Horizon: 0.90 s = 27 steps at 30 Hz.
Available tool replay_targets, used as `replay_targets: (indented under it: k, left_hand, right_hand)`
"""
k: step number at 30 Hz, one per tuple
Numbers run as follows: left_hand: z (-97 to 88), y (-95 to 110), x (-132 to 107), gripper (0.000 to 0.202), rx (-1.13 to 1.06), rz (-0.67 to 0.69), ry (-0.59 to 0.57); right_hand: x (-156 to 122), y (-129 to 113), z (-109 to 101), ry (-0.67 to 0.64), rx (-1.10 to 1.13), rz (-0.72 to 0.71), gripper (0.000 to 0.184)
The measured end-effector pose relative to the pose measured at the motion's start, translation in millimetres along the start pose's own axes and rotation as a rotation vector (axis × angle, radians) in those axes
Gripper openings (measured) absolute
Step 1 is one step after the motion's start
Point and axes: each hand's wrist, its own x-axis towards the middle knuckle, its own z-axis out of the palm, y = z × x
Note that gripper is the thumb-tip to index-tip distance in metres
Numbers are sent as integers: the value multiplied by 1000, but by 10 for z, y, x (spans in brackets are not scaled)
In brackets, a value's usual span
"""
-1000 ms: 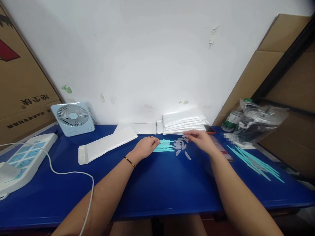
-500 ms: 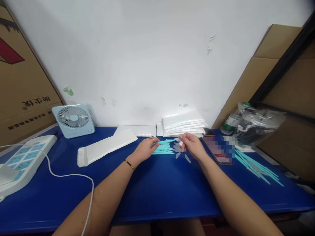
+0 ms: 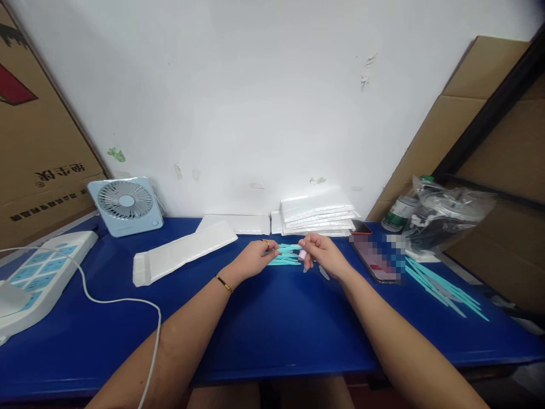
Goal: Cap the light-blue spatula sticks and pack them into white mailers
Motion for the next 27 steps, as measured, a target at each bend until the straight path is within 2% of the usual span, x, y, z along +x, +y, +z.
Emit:
replay_targets:
  k: [3, 5, 8, 11, 14, 18, 24, 27]
  left_hand:
    - [-6, 65, -41, 27, 70, -7, -126]
    - [1, 95, -61, 24, 144, -3, -167]
    - [17, 71, -60, 21, 259, -14, -102]
    - [26, -14, -30, 24, 360, -17, 17]
    - [40, -85, 2, 19, 381, -39, 28]
    - [64, -110, 21, 11, 343, -75, 14]
    - [25, -145, 26, 16, 253, -90, 102]
    - [-3, -170, 30, 20, 205, -94, 121]
  right_hand:
    - [-25, -6, -170, -33, -304, -25, 36]
    - [-47, -2, -293, -87, -505, -82, 31]
    - [-71, 5, -394, -222, -691, -125, 24]
    - [-77, -2, -377, -298, -778, -127, 16]
    - [-77, -20, -323, -332, -806, -125, 10]
    - [-84, -19, -310, -308, -780, -95, 8]
    - [-50, 71, -388, -69, -530, -135, 20]
    - [-14, 113, -377, -7, -415, -133, 24]
